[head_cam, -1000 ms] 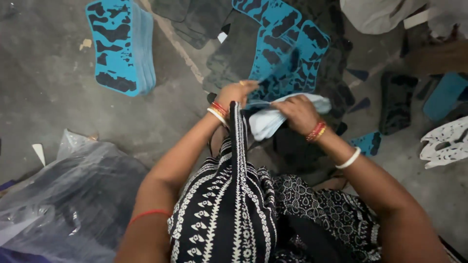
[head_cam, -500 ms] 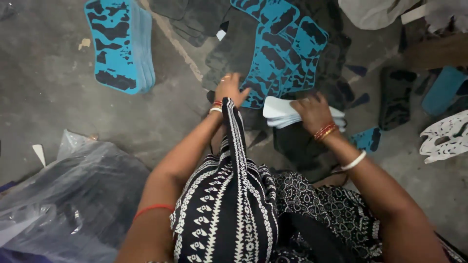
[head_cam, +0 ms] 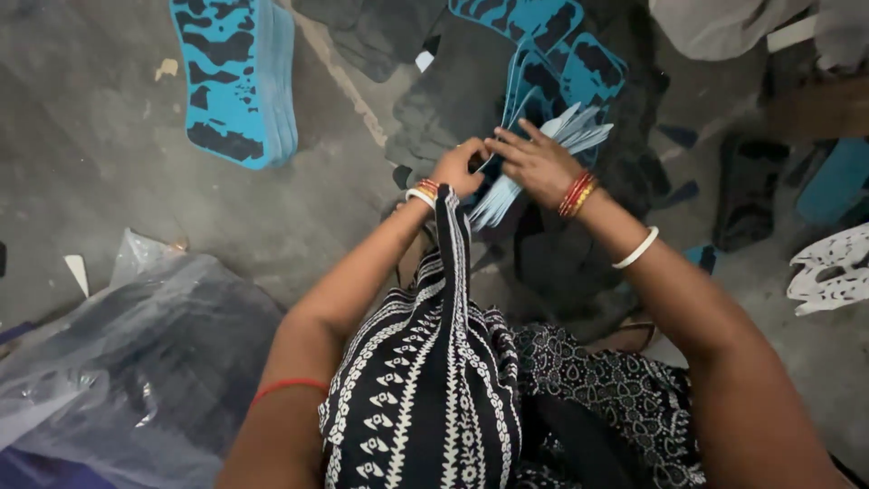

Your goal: Sorting and stacking patterned fabric pieces for shoe manufacturing on a production floor.

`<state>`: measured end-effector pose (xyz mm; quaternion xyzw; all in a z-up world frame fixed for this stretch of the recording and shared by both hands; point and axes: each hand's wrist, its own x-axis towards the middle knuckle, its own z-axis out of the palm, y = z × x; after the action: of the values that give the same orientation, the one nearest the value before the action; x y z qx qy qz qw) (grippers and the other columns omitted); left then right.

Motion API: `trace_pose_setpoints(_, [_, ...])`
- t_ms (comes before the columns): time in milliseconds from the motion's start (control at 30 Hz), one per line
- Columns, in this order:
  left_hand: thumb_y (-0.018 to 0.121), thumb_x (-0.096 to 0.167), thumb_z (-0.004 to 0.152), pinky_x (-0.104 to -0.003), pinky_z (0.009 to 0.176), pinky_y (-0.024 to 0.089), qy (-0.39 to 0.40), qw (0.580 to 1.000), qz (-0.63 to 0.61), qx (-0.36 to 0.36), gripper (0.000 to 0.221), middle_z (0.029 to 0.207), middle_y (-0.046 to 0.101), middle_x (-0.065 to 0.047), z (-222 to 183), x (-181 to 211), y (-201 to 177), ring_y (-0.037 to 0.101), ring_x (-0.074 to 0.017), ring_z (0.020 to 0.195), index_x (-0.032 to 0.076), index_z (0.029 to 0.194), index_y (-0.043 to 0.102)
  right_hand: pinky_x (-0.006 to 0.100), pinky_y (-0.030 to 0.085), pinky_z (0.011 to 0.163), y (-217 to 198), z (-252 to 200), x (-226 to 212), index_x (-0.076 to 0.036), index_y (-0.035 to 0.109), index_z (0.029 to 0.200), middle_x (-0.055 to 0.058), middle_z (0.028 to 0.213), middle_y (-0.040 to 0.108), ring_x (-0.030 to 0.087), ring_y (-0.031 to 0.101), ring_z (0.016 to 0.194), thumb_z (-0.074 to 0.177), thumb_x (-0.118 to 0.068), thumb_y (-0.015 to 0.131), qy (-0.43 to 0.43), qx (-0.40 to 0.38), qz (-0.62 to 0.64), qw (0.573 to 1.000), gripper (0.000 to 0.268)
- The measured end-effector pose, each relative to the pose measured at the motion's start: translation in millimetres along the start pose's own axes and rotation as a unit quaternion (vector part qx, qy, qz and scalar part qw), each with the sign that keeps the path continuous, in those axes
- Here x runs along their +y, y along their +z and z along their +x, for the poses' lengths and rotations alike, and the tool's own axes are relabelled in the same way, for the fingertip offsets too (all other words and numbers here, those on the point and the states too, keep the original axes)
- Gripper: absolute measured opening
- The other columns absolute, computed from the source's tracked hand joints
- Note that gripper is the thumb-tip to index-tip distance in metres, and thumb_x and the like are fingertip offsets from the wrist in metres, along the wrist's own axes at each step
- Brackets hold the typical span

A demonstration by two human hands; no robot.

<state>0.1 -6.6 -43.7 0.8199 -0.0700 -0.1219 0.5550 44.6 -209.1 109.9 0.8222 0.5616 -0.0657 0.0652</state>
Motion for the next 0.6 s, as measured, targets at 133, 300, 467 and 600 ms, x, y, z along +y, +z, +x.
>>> trace_pose_setpoints(133, [0.069, 0.007, 0.081, -0.039, 0.082, 0.054, -0.03, 0.971, -0.232, -0.05, 0.033, 0.098, 0.066, -0.019, 22.8, -40.0, 10.6, 0.065, -0.0283, 0.092, 0.004, 0.111, 0.057, 0.05, 0.03, 0.125, 11.6, -13.2, 3.5, -0.012, 0.072, 0.106, 0.007, 0.159, 0.045, 0.027, 0.039, 0.15, 0.091, -0.02, 0.059, 0.004, 0.022, 0.02, 1.0, 0.021])
trace_pose_setpoints(300, [0.064, 0.034, 0.099, -0.036, 0.093, 0.052, 0.052, 0.987, -0.151, -0.005, 0.039, 0.115, 0.071, -0.015, 53.0, -81.3, 26.1, 0.068, -0.0253, 0.107, 0.002, 0.121, 0.068, 0.047, 0.04, 0.114, 8.5, -22.3, -4.4, -0.01, 0.065, 0.099, 0.011, 0.155, 0.053, 0.03, 0.053, 0.139, 0.089, -0.019, 0.059, 0.007, 0.12, 0.085, 0.989, 0.015])
trace_pose_setpoints(467, [0.072, 0.031, 0.088, -0.041, 0.086, 0.055, -0.093, 0.993, -0.063, -0.021, 0.036, 0.1, 0.075, -0.02, 61.6, -20.5, 8.7, 0.074, -0.0335, 0.096, 0.004, 0.112, 0.073, 0.044, 0.043, 0.093, 9.6, -41.1, -9.4, -0.015, 0.064, 0.104, 0.006, 0.132, 0.064, 0.025, 0.061, 0.116, 0.088, -0.018, 0.059, 0.06, 0.109, 0.083, 0.989, 0.018])
trace_pose_setpoints(600, [0.078, 0.019, 0.077, -0.046, 0.084, 0.053, 0.009, 0.995, 0.078, 0.066, 0.035, 0.103, 0.072, -0.025, 71.6, -59.0, -0.8, 0.068, -0.0434, 0.098, 0.002, 0.108, 0.072, 0.045, 0.041, 0.095, 10.7, -81.8, -13.4, -0.021, 0.065, 0.114, -0.002, 0.095, 0.068, 0.021, 0.061, 0.101, 0.086, -0.016, 0.06, 0.095, 0.073, 0.112, 0.986, 0.028])
